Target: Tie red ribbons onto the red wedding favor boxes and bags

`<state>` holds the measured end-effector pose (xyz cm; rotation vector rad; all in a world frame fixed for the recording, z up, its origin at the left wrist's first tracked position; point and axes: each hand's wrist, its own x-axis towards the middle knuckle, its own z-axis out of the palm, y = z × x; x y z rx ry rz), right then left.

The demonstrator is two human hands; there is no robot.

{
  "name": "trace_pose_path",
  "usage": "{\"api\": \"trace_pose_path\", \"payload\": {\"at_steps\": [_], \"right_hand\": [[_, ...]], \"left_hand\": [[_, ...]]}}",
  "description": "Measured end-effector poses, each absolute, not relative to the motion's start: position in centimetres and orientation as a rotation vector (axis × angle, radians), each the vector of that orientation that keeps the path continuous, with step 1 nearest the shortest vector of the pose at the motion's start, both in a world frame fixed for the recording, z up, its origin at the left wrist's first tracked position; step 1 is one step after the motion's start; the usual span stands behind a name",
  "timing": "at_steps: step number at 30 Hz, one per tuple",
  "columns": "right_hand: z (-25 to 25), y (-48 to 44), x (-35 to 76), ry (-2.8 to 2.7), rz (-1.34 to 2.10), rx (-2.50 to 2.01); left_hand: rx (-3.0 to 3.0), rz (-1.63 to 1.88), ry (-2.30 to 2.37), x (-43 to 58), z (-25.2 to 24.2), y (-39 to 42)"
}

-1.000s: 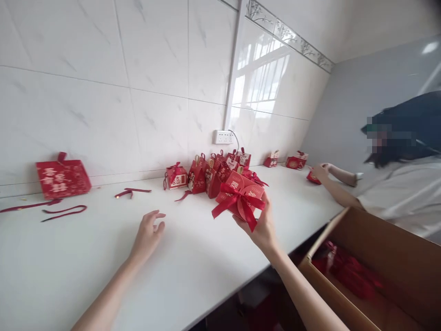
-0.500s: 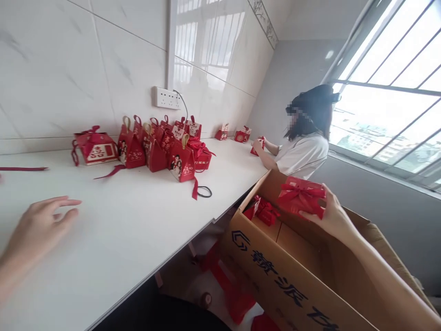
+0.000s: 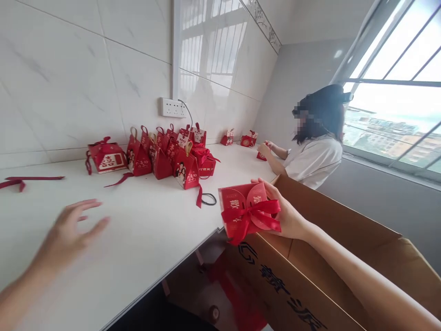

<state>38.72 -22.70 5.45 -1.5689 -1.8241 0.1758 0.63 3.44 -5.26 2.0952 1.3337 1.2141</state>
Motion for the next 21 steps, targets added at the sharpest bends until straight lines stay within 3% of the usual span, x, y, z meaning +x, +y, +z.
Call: {"api": "trace_pose_path", "payload": {"at_steps": [4,7,21], "right_hand": [[5.3,-17.3,35.3,-1.985,0.366,-1.289],[5.1,-13.8,32.6,-2.024,0.535,-1.115],[4.1,-10.2,28.4,-1.574,0.958,-1.275]], "left_hand": [[2.201,0.930,0.820,5.1,-2.0,-3.4],[2.191,0.958,0.590,7.5,-0.4,-6.1],[2.082,1.397,0.728,5.5,-1.3,-1.9]]}}
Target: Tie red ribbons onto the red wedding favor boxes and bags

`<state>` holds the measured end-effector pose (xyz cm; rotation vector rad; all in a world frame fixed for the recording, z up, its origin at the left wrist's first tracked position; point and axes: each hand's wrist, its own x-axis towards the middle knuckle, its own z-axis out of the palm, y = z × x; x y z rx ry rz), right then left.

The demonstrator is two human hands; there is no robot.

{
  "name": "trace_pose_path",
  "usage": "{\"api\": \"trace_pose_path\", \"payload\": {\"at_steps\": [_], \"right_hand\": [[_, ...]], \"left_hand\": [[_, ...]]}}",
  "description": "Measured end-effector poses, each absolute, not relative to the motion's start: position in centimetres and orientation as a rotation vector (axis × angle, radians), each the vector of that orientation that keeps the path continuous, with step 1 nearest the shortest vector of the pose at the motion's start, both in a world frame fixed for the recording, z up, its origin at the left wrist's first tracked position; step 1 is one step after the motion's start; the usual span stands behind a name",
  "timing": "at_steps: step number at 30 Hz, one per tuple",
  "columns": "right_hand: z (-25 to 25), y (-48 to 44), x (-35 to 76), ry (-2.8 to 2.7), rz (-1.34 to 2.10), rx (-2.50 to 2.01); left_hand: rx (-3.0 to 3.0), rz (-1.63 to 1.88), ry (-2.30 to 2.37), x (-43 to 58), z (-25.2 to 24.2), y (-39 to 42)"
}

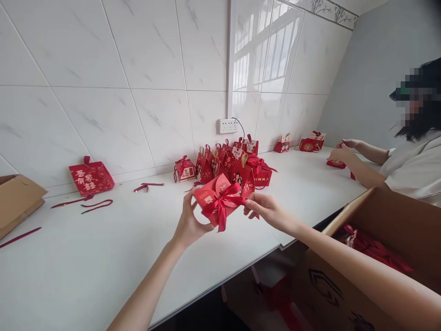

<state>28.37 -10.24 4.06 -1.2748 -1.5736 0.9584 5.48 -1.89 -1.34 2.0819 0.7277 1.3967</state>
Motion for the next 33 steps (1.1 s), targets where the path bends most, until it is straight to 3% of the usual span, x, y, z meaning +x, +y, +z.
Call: {"api": "trace_pose_path", "payload": {"at_steps": [13,20,26,33], "right_hand": [[4.5,-11.3,28.0,-1.595,1.271,-1.184],[3.2,-11.8,26.4,-1.835,1.278,-1.473],[2.1,-11.4,23.2,-1.586,1.334,-1.165],[1.9,-11.1,23.8,-1.546,1.337,-1.238]], "left_hand": [[1.922,1.409,0.781,5.9,-2.0,-2.8],[1.948,1.506,0.808,6.1,-2.6,-2.8],[2.030,1.501,0.841,6.0,-2.8,-3.0],[1.895,1.141,0.740,5.3,-2.0,-2.9]]}}
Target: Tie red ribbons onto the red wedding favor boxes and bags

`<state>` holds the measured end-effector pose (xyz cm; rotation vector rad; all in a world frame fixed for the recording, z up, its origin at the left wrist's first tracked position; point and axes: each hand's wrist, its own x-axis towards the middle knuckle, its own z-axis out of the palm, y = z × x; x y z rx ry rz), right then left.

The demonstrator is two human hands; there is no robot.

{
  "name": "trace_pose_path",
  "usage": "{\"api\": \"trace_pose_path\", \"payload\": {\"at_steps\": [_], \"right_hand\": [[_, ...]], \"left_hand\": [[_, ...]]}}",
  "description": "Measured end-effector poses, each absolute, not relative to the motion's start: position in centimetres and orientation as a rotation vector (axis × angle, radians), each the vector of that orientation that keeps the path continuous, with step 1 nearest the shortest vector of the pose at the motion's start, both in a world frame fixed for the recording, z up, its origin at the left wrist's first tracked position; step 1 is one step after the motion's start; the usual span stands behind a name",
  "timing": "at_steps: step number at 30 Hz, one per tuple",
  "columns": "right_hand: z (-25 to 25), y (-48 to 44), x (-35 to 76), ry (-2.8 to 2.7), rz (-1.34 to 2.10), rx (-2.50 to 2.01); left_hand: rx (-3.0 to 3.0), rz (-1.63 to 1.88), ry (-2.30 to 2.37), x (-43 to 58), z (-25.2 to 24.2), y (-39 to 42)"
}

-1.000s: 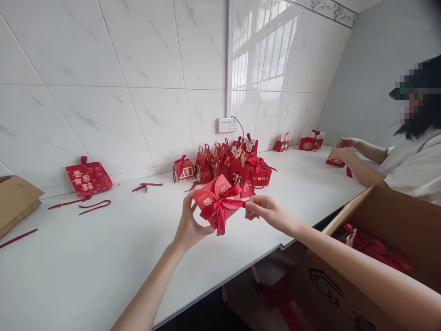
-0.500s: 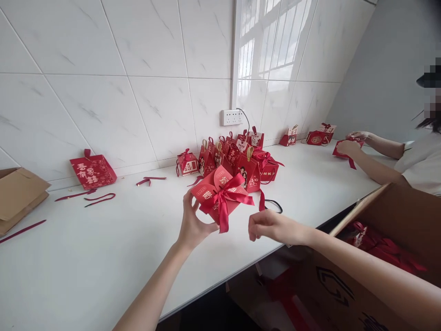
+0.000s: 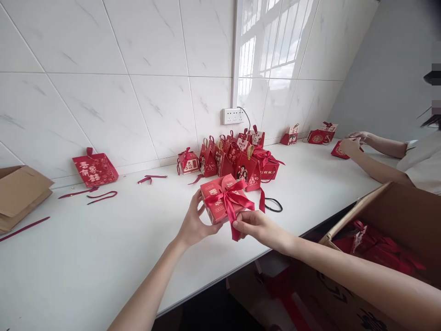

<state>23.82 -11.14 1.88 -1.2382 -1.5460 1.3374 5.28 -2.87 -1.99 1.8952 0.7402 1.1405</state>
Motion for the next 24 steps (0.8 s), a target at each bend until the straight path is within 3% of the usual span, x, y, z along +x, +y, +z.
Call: {"api": "trace_pose_path", "payload": {"at_steps": [8,14,18,24], "right_hand": [[1.0,-12.8,25.0,-1.992,1.345,-1.403],[3.8,-13.5,28.0,-2.466,1.498,-1.512],[4.7,-13.3,29.6,-2.293,1.130,-1.754],[3.3,-13.3,28.4,-1.999,1.033,-1.378]], "left_hand": [[1.669,0.955,0.540,4.7,-1.7,-2.5],[1.430,0.677,0.312,3.5,-2.0,-1.6],[1.290,0.581,0.293,3.0,-3.4,-1.1],[1.381,0.577,0.195,3.7,-3.2,-2.1]]}}
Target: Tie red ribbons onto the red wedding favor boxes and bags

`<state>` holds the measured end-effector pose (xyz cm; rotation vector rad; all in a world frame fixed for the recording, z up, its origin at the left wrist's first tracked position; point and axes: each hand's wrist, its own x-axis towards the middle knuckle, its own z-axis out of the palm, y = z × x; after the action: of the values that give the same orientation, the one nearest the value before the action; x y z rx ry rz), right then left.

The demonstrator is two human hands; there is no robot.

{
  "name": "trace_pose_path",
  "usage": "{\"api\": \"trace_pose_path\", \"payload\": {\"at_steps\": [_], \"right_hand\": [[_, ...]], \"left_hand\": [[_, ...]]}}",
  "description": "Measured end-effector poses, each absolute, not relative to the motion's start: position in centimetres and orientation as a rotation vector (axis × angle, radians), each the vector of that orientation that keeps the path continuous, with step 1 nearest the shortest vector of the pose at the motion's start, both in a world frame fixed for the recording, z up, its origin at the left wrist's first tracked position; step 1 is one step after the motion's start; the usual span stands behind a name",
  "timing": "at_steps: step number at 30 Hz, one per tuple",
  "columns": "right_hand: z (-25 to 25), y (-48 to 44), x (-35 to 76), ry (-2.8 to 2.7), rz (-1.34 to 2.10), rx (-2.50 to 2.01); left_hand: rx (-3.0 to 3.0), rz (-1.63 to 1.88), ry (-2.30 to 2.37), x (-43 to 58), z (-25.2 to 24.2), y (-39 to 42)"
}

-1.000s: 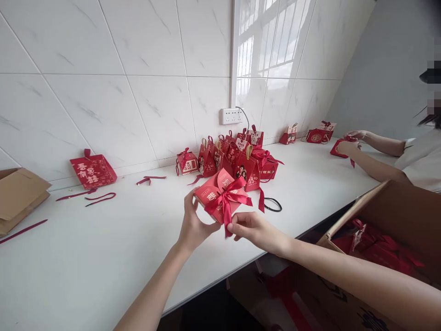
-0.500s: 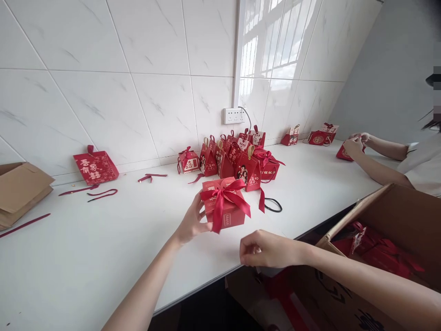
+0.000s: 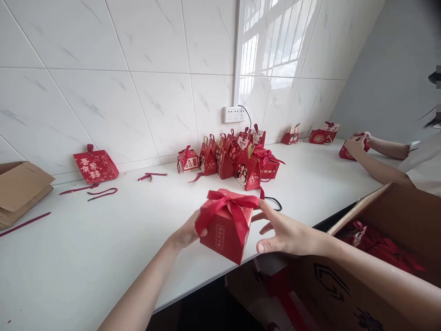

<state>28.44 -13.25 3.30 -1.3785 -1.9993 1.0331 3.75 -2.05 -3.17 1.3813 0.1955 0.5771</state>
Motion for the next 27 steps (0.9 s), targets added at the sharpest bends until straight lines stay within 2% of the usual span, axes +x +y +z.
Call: {"api": "trace_pose_path", "payload": {"at_steps": [4,8,13,18,24,27], "right_hand": [[2.8,-13.6,27.3,-1.905,0.983,-1.289],[2.8,-14.2,27.2,-1.978,0.788,-1.277],[3.1,-14.6,30.4,-2.024,0.240,-1.255],[3.8,-17.4,39.9,-1.808,-0.338,-1.327],[1.3,-26.8,52.0,-1.239,-0.440,-1.803],[-1.6,-31.3,55.6,-0.848,-0.109,-2.036]], "left_hand": [[1.514,0.588,0.220,4.4,-1.6,-3.1],[1.639,0.625,0.274,4.9,-1.3,-3.6],[1.805,0.792,0.663,5.8,-3.3,-3.7],[1.998,0.790,0.863,5.9,-5.3,-3.0],[2.123,0.716,1.040,6.7,-5.8,-2.1],[2.124,0.717,1.100,6.9,-6.1,-1.9]]}}
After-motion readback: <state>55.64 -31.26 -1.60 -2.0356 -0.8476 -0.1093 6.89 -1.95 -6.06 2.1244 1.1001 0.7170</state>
